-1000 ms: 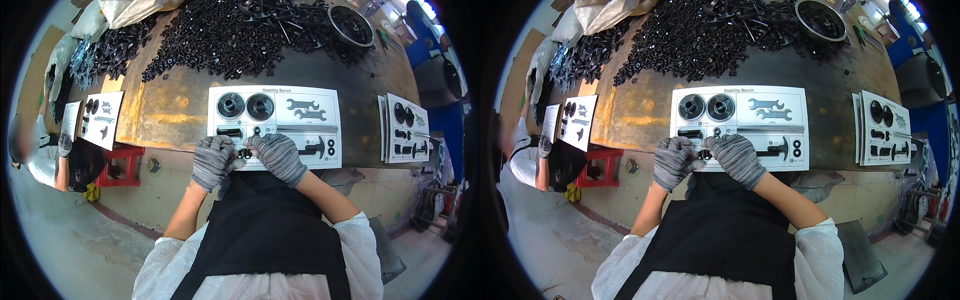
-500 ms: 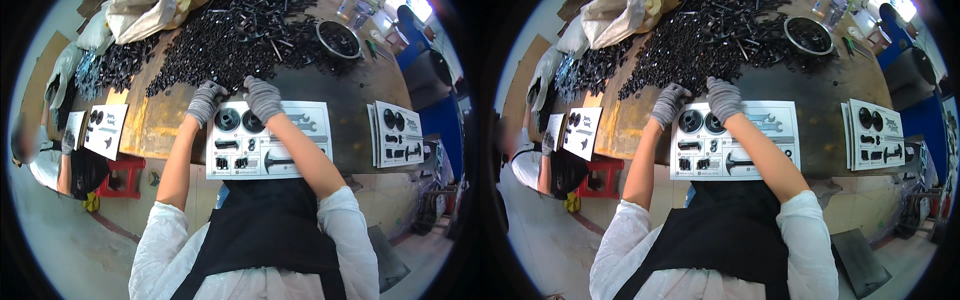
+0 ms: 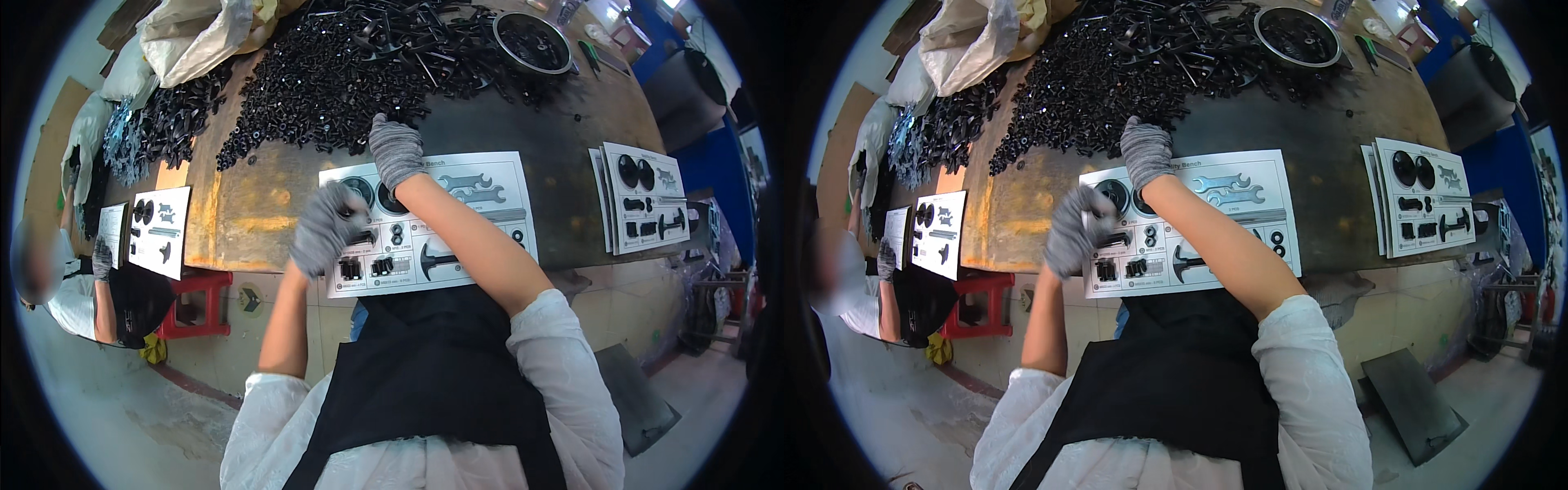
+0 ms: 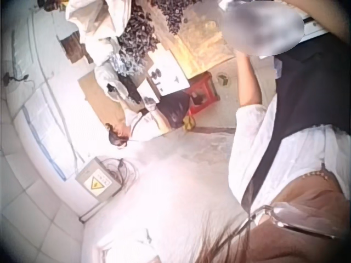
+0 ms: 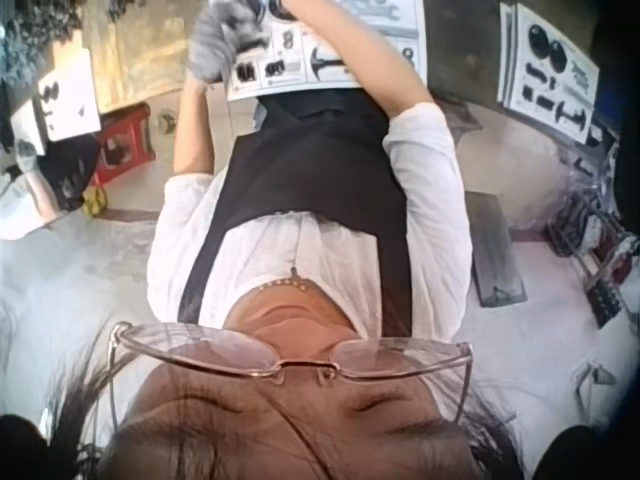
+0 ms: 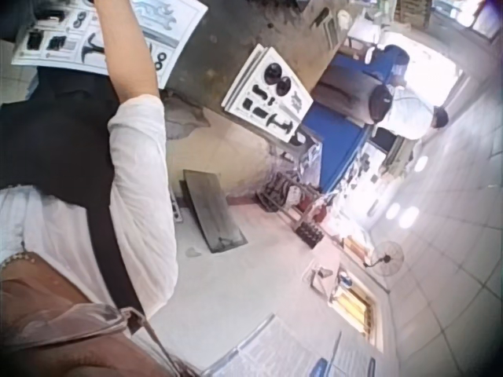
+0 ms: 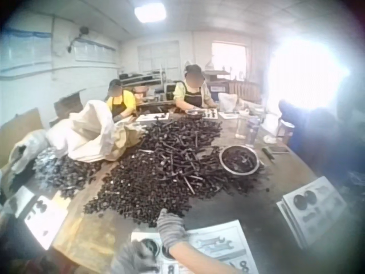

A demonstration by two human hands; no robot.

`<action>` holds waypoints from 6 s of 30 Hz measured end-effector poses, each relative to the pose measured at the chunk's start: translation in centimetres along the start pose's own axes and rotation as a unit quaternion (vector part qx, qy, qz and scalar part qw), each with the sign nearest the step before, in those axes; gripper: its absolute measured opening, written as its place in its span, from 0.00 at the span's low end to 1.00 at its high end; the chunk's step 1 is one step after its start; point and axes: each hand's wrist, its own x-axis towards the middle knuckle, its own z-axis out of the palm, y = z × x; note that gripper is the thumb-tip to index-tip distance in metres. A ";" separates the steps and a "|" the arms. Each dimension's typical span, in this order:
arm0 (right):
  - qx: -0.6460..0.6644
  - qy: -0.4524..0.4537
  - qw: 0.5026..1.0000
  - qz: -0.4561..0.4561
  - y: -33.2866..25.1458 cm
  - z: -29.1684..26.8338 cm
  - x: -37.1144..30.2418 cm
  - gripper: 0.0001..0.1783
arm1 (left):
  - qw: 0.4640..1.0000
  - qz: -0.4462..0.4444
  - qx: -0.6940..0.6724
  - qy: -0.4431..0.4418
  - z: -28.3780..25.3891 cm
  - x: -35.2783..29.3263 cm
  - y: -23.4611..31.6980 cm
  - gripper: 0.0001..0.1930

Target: The person picks small black metal parts from a large pile on a workbench and places them into designated slots on a white cardboard backing labeled 'Stability Bench.' They repeat this process, stacking completed backings and retrieving new ones to continue assembly.

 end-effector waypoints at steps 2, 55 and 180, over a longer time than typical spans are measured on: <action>-0.005 0.001 1.000 0.000 0.1 0.1 0.2 0.16 | 0.983 0.066 0.171 -0.012 2.6 -3.0 1.7 0.11; 0.162 0.016 0.985 -0.047 6.7 -0.6 -0.8 0.08 | 0.933 0.075 0.328 0.129 1.3 -7.4 -0.6 0.13; 0.777 0.159 0.495 0.356 32.7 4.7 -40.1 0.23 | 0.914 0.187 0.345 -0.102 19.8 23.4 0.5 0.29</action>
